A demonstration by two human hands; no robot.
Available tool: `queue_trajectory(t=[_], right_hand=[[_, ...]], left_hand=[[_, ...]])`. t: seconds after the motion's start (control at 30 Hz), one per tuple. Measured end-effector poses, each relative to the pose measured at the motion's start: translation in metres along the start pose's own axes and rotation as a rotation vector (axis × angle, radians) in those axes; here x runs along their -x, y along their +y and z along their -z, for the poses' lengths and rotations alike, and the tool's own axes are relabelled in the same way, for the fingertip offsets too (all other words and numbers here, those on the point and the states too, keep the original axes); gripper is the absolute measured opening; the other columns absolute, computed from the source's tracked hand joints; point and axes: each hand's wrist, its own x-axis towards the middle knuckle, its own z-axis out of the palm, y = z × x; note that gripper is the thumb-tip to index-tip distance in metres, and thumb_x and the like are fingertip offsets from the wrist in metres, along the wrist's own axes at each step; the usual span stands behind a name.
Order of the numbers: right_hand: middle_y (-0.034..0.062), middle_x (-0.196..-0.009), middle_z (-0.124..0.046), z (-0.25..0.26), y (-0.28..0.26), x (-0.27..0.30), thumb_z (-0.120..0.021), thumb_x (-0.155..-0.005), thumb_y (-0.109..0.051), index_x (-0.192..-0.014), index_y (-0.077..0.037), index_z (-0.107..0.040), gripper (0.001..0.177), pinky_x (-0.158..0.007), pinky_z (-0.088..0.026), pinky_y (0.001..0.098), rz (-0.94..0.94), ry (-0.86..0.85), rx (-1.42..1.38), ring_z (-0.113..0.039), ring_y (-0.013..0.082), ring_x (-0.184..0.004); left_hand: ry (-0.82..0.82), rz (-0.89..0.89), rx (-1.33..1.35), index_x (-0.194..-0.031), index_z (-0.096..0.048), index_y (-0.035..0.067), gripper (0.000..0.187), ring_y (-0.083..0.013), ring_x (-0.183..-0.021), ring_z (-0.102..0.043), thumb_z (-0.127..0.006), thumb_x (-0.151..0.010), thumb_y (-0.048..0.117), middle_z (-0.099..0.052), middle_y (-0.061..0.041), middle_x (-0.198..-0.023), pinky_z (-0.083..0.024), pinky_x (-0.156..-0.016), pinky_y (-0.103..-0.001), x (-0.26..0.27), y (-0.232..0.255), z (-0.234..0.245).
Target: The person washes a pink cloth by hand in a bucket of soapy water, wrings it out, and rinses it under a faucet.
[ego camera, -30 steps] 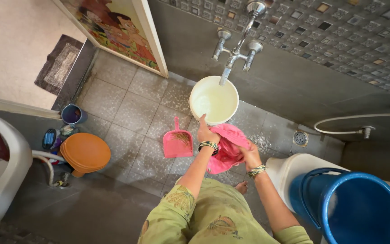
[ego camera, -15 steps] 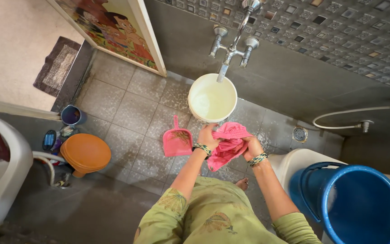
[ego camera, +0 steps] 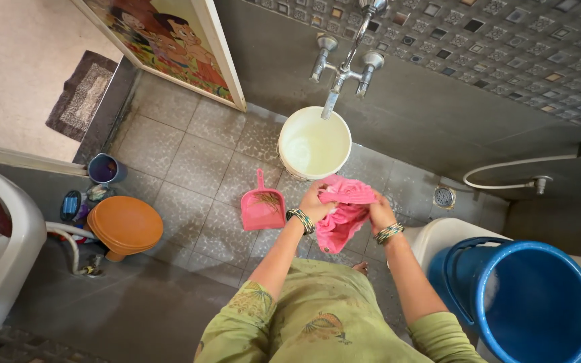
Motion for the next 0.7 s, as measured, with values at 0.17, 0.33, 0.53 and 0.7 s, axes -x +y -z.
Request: queue_trajectory(t=[0.17, 0.33, 0.53, 0.7], right_hand=[[0.0141, -0.109, -0.074, -0.012, 0.002, 0.011, -0.057, -0.099, -0.008, -0.117, 0.001, -0.068, 0.023, -0.084, -0.056, 0.0399, -0.133, -0.180, -0.267, -0.070, 0.0261, -0.093], [0.0082, -0.112, -0.074, -0.030, -0.032, 0.034, -0.066, -0.089, -0.004, -0.118, -0.004, -0.066, 0.029, -0.091, -0.056, 0.0339, 0.041, -0.143, 0.040, -0.070, 0.0172, -0.102], [0.0086, -0.108, -0.075, -0.020, -0.029, 0.018, -0.063, -0.092, -0.003, -0.115, 0.001, -0.071, 0.024, -0.089, -0.056, 0.0343, 0.146, -0.045, 0.246, -0.069, 0.0169, -0.097], [0.0062, -0.101, -0.077, -0.008, -0.031, 0.016, -0.053, -0.093, -0.002, -0.110, -0.003, -0.069, 0.024, -0.083, -0.057, 0.0329, -0.078, -0.097, -0.178, -0.072, 0.0162, -0.090]], left_hand=[[0.056, 0.057, -0.431, -0.104, -0.072, 0.003, 0.037, -0.0398, -0.099, -0.069, -0.079, -0.069, 0.011, -0.073, -0.020, -0.099, -0.055, -0.087, -0.044, 0.009, 0.001, 0.000], [0.233, 0.135, -0.142, -0.111, -0.074, 0.000, 0.036, -0.0333, -0.090, -0.068, -0.073, -0.076, 0.003, -0.073, -0.019, -0.099, -0.053, -0.079, -0.043, -0.015, -0.015, -0.017], [-0.047, 0.370, 0.463, -0.124, -0.060, 0.003, 0.052, -0.0176, -0.093, -0.069, -0.076, -0.075, 0.005, -0.072, -0.007, -0.103, -0.057, -0.079, -0.032, -0.019, -0.003, -0.021], [-0.111, 0.205, -0.110, -0.125, -0.059, 0.004, 0.065, -0.0225, -0.096, -0.072, -0.089, -0.069, 0.021, -0.074, -0.014, -0.104, -0.057, -0.087, -0.034, -0.001, 0.034, 0.006]])
